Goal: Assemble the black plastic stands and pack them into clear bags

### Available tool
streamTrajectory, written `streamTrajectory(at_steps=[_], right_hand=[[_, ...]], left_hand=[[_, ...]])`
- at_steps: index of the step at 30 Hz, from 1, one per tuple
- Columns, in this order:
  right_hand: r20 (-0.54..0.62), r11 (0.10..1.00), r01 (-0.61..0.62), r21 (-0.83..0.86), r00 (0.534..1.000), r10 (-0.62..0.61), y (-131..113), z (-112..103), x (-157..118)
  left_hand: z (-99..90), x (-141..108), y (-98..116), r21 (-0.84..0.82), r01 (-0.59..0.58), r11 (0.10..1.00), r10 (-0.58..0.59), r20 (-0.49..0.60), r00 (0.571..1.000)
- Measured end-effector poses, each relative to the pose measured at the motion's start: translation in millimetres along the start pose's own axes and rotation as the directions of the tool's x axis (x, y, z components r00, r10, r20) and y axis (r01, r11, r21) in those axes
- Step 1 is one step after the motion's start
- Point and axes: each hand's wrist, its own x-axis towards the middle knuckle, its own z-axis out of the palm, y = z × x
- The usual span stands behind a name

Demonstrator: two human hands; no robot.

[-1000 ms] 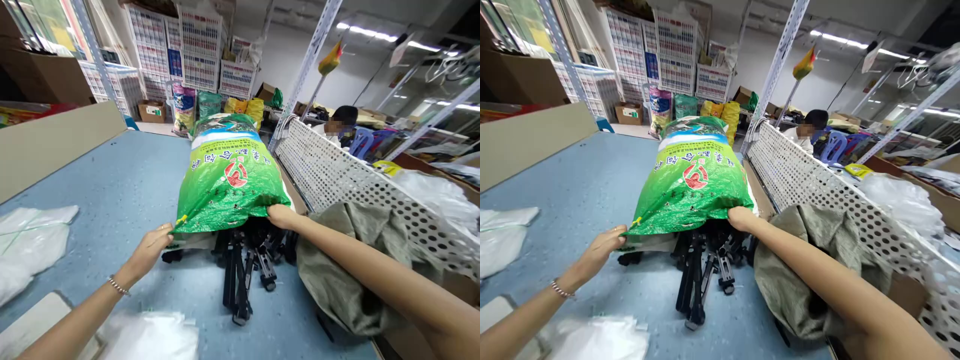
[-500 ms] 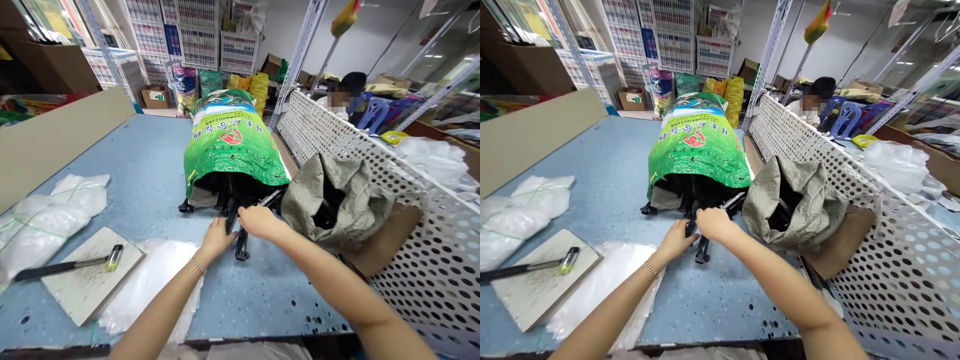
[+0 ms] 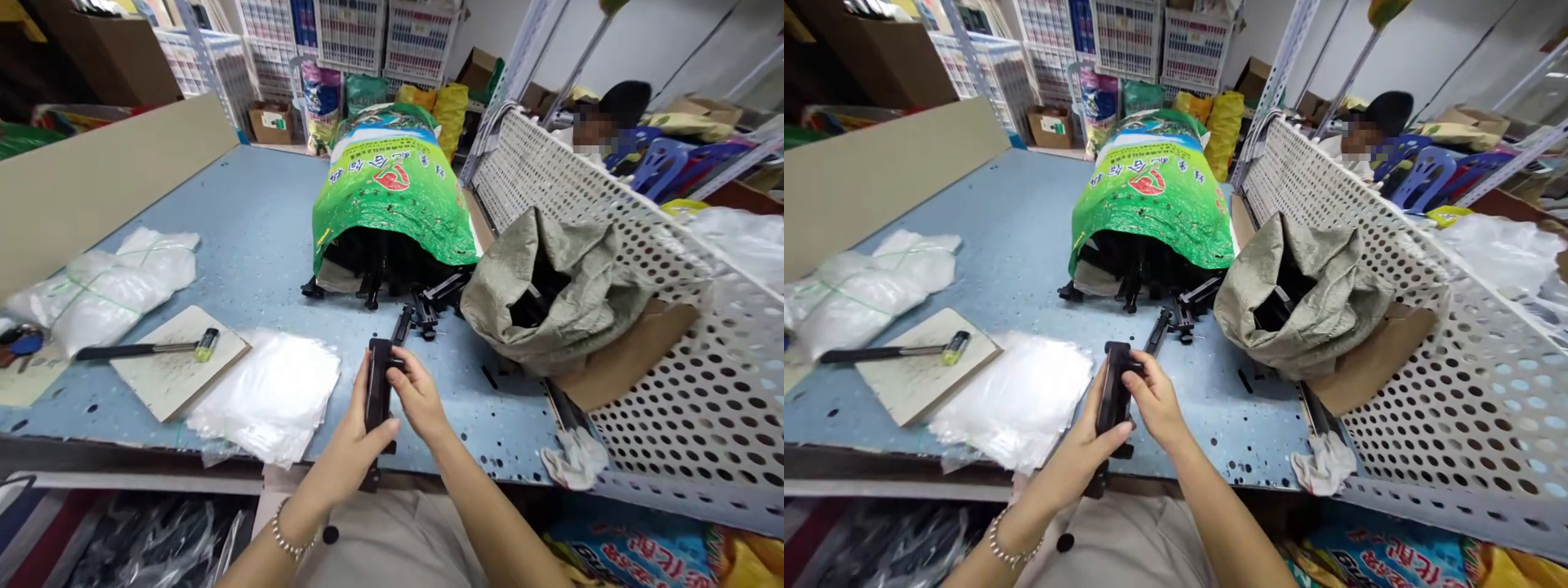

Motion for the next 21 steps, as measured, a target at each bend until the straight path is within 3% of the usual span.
streamTrajectory(at_steps=[3, 5, 9, 11, 13, 15, 16, 17, 19, 21], right_hand=[[0.072, 0.981, 0.095, -0.167, 0.994, -0.084, -8, -8, -1], [0.158, 0.922, 0.188, -0.339, 0.977, -0.142, -13, -16, -1], [0.274, 0.801, 0.342, -0.492, 0.934, -0.230, -21, -17, 2], [0.225, 0.873, 0.245, -0.422, 0.961, -0.161, -21, -12, 6], [0.182, 0.965, 0.018, -0.262, 0.983, 0.031, -19, -9, 10], [0.218, 0.974, -0.176, -0.142, 0.954, 0.204, -16, -8, 9], [0.251, 0.969, -0.196, -0.148, 0.941, 0.228, -15, -9, 7], [0.283, 0.966, -0.153, -0.210, 0.936, 0.209, -14, -11, 2], [0.359, 0.894, 0.098, -0.438, 0.930, 0.074, -13, -14, -13], [0.495, 0.658, 0.428, -0.620, 0.864, -0.095, -12, -15, -29]], left_hand=[[-7.6, -8, -3, 0.014, 0.031, 0.999, -0.030, -0.078, 0.997], [-12.3, -13, -3, 0.024, 0.042, 0.999, -0.039, -0.095, 0.995], [-7.9, -19, 4, 0.091, 0.033, 0.995, -0.028, -0.053, 0.998], [-2.3, -19, 8, 0.177, 0.020, 0.984, -0.010, -0.059, 0.998], [0.6, -16, 9, 0.223, 0.011, 0.975, 0.003, -0.063, 0.998], [-1.5, -9, 9, 0.121, 0.037, 0.992, -0.030, -0.060, 0.998], [-4.4, -5, 9, 0.015, 0.080, 0.997, -0.079, -0.066, 0.995], [-8.1, -1, 8, -0.109, 0.137, 0.985, -0.146, -0.082, 0.986], [-15.7, 7, 7, -0.330, 0.239, 0.913, -0.291, -0.119, 0.949], [-20.8, 13, 3, -0.439, 0.278, 0.854, -0.364, -0.126, 0.923]])
